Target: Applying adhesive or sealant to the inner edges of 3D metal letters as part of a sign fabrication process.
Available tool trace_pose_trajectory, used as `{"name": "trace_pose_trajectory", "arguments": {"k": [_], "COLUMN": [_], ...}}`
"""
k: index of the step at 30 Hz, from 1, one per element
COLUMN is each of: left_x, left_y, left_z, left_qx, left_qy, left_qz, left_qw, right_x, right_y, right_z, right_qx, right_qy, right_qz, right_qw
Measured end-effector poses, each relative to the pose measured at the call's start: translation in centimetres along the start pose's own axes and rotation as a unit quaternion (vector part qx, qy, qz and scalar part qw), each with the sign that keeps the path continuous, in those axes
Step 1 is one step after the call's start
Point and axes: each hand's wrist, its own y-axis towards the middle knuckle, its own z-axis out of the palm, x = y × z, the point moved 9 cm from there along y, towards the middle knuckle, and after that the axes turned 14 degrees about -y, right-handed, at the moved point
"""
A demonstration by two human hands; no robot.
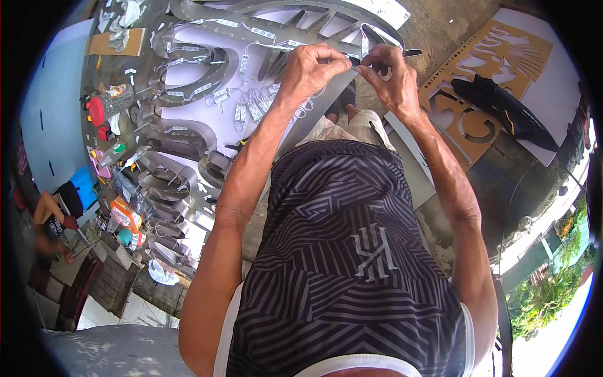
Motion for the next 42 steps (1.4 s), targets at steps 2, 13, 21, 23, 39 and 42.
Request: {"name": "trace_pose_trajectory", "arguments": {"k": [2,13,21,23,39,42], "left_x": [0.5,1.1,0.0,-0.3,-3.6,-2.4], "left_y": [0.2,0.4,-0.1,-0.2,-0.3,0.6], "left_z": [-0.2,-0.4,-0.4,0.1,1.6,1.1], "left_qx": [-0.001,0.011,0.067,0.09,0.094,0.123], "left_qy": [0.001,0.024,0.048,0.048,0.223,0.183], "left_qz": [-0.027,-0.086,-0.034,-0.019,0.193,0.094], "left_qw": [1.0,0.996,0.996,0.995,0.951,0.971], "right_x": [2.9,3.2,2.6,2.8,2.1,2.6], "right_y": [-0.5,-1.2,-0.9,-1.2,-0.2,-0.4], "right_z": [-0.6,0.0,0.4,1.0,1.4,1.0], "right_qx": [-0.062,-0.124,-0.076,-0.047,-0.018,0.005], "right_qy": [-0.081,-0.158,-0.166,-0.215,-0.253,-0.2], "right_qz": [-0.198,-0.266,-0.255,-0.282,-0.238,-0.266], "right_qw": [0.975,0.943,0.949,0.934,0.937,0.943]}}
